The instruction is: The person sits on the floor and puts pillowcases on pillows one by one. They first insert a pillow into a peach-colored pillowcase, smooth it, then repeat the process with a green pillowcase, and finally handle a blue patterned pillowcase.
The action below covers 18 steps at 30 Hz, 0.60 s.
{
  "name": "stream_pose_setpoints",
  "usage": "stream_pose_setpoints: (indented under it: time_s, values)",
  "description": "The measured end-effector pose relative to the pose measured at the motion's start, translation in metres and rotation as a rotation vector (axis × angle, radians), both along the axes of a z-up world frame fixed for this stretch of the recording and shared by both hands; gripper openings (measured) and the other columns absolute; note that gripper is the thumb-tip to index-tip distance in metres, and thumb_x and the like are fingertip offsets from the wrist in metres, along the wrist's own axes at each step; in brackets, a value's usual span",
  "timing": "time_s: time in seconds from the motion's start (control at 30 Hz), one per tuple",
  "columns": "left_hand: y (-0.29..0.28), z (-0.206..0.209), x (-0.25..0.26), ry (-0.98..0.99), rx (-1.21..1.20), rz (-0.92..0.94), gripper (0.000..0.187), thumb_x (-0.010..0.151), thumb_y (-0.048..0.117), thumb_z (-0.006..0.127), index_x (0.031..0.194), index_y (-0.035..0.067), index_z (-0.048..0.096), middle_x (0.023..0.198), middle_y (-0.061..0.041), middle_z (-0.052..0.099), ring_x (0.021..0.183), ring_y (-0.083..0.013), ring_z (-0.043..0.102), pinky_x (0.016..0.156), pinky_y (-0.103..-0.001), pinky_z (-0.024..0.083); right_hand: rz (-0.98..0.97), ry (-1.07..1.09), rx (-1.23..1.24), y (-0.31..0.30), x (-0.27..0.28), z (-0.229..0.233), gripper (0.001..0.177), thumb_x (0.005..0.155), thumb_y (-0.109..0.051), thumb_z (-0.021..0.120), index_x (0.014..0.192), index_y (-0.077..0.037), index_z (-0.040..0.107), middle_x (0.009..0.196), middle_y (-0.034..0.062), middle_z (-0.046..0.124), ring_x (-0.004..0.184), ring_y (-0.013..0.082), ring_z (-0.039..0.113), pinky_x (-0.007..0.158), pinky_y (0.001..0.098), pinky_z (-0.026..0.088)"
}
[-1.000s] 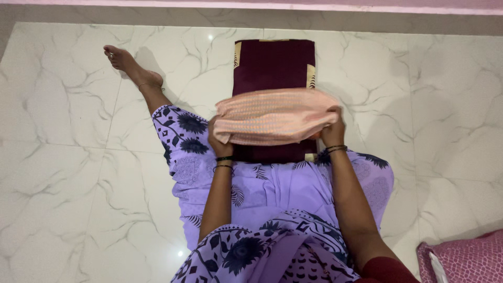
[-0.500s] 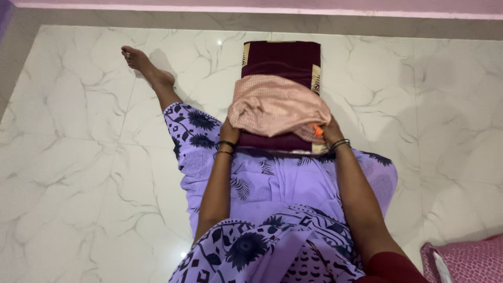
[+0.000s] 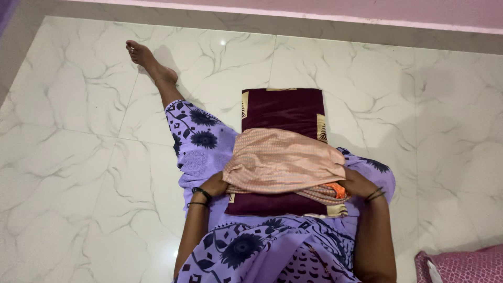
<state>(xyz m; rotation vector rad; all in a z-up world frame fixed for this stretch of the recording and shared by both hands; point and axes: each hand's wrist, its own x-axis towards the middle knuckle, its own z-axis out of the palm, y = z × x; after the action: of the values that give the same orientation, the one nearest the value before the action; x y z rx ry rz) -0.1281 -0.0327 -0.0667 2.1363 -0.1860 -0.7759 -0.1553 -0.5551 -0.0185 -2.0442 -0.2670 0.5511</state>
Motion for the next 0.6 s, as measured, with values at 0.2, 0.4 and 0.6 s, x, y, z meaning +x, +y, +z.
stream_pose_setpoints:
  time_s: [0.2, 0.4, 0.6]
  values:
    - [-0.002, 0.051, 0.037, -0.477, -0.162, 0.383, 0.062, 0.082, 0.002, 0.062, 0.142, 0.007, 0.049, 0.123, -0.02, 0.07, 0.121, -0.0318, 0.064, 0.108, -0.04, 0.048, -0.237, -0.002, 0.387, 0.003, 0.016, 0.044, 0.053, 0.085, -0.004, 0.066, 0.136, 0.003, 0.059, 0.127, 0.0153, 0.069, 0.115, 0.0212, 0.065, 0.101, 0.0371, 0.051]
    - [-0.019, 0.13, 0.056, 0.184, -1.174, 0.329, 0.094, 0.079, -0.006, 0.069, 0.162, 0.004, 0.025, 0.145, -0.018, 0.059, 0.133, -0.0266, 0.06, 0.114, -0.037, 0.048, -0.319, 0.182, 1.338, 0.043, 0.025, 0.068, 0.069, 0.089, 0.0, 0.064, 0.154, 0.01, 0.047, 0.142, 0.025, 0.062, 0.117, 0.0312, 0.063, 0.099, 0.0443, 0.05]
    - [-0.018, 0.109, 0.076, 0.162, -1.631, 0.432, 0.085, 0.08, -0.008, 0.065, 0.152, 0.014, 0.025, 0.145, -0.011, 0.052, 0.125, -0.0246, 0.061, 0.106, -0.037, 0.052, -0.472, 0.186, 1.531, 0.057, 0.057, 0.077, 0.071, 0.081, -0.001, 0.062, 0.149, 0.01, 0.042, 0.143, 0.0261, 0.056, 0.132, 0.0373, 0.057, 0.114, 0.0461, 0.046]
